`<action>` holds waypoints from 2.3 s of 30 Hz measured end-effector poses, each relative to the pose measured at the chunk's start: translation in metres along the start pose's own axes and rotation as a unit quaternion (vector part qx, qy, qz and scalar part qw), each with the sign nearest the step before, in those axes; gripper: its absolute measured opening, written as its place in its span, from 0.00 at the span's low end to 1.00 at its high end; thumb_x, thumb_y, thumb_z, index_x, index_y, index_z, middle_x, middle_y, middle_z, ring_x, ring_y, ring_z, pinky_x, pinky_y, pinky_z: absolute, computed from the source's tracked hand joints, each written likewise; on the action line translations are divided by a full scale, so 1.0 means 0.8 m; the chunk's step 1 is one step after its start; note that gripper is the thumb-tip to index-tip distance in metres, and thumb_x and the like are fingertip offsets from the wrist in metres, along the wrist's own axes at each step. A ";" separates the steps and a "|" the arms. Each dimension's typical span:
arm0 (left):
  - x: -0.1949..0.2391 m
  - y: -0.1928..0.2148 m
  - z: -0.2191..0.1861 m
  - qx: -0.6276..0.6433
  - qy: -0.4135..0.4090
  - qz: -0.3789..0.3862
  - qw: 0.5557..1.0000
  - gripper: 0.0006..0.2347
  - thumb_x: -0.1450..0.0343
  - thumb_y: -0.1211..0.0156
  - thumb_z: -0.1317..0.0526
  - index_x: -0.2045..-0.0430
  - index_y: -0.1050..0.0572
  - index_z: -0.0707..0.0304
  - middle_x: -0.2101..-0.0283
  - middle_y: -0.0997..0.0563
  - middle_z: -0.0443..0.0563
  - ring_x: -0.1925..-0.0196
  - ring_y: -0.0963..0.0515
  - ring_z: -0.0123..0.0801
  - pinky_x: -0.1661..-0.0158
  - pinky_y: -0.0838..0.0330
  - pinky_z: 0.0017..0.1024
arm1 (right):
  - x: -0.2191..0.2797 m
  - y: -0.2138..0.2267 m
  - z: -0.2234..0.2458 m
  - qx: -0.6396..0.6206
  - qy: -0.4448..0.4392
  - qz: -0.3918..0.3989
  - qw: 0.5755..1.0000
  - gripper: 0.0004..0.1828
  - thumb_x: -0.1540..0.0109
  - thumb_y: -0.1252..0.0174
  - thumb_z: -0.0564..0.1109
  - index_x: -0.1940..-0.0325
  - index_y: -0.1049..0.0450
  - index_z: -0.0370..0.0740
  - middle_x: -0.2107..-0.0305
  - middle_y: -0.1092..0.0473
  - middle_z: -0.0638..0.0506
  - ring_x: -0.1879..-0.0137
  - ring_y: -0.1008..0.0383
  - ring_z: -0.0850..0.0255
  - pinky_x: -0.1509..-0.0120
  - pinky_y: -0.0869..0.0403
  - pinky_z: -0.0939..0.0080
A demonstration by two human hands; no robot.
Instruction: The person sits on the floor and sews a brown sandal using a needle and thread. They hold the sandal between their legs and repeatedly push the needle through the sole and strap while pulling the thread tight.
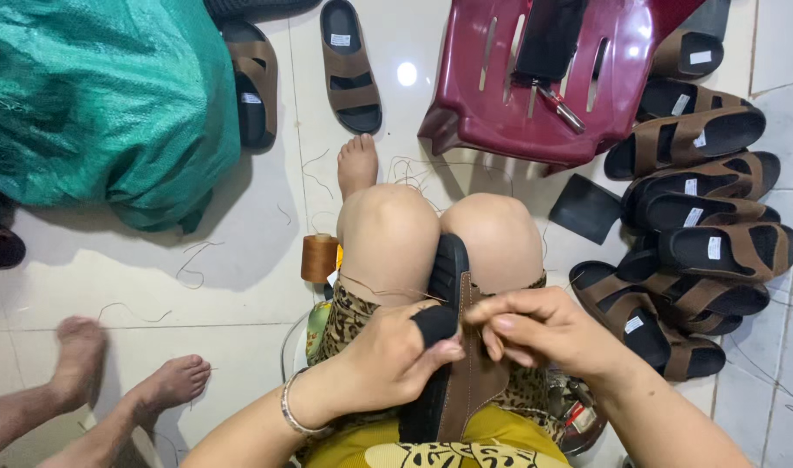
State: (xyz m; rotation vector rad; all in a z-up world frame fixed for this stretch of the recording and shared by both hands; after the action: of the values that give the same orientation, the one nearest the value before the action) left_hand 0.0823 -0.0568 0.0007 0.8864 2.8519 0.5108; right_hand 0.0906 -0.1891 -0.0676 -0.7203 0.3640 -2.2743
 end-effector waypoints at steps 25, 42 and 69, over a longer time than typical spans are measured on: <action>0.028 0.052 -0.020 0.033 -0.014 -0.262 0.964 0.04 0.26 0.41 0.66 0.63 0.23 0.67 0.60 0.21 0.57 0.59 0.18 0.43 0.52 0.23 0.33 | 0.007 0.005 0.049 0.316 0.184 -0.199 0.909 0.02 0.40 0.35 0.42 0.64 0.19 0.43 0.64 0.24 0.52 0.59 0.22 0.64 0.48 0.24 0.65; -0.003 0.007 -0.065 -0.287 -0.129 -0.195 0.929 0.12 0.24 0.51 0.73 0.80 0.32 0.71 0.74 0.36 0.53 0.75 0.36 0.43 0.79 0.44 0.38 | 0.013 0.004 0.005 -0.290 0.138 -0.026 0.947 0.16 0.33 0.40 0.43 0.50 0.26 0.24 0.52 0.33 0.29 0.72 0.36 0.57 0.76 0.35 0.67; 0.003 -0.010 -0.071 -0.287 -0.153 -0.164 0.931 0.11 0.32 0.49 0.75 0.87 0.34 0.70 0.71 0.31 0.59 0.73 0.36 0.47 0.76 0.46 0.39 | 0.028 -0.003 0.063 0.168 0.127 -0.174 0.962 0.02 0.42 0.34 0.40 0.66 0.17 0.41 0.64 0.24 0.48 0.58 0.25 0.62 0.50 0.26 0.62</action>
State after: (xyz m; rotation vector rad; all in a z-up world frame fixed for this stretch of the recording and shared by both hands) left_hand 0.0648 -0.0778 0.0513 0.3365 2.2910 0.9843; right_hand 0.1062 -0.2056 -0.0173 -0.3358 -0.0446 -2.6801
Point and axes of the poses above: each hand's wrist, its own x-axis away from the middle knuckle, its own y-axis out of the back of the hand, z = x × y, the point moved 10 cm from there along -x, towards the middle knuckle
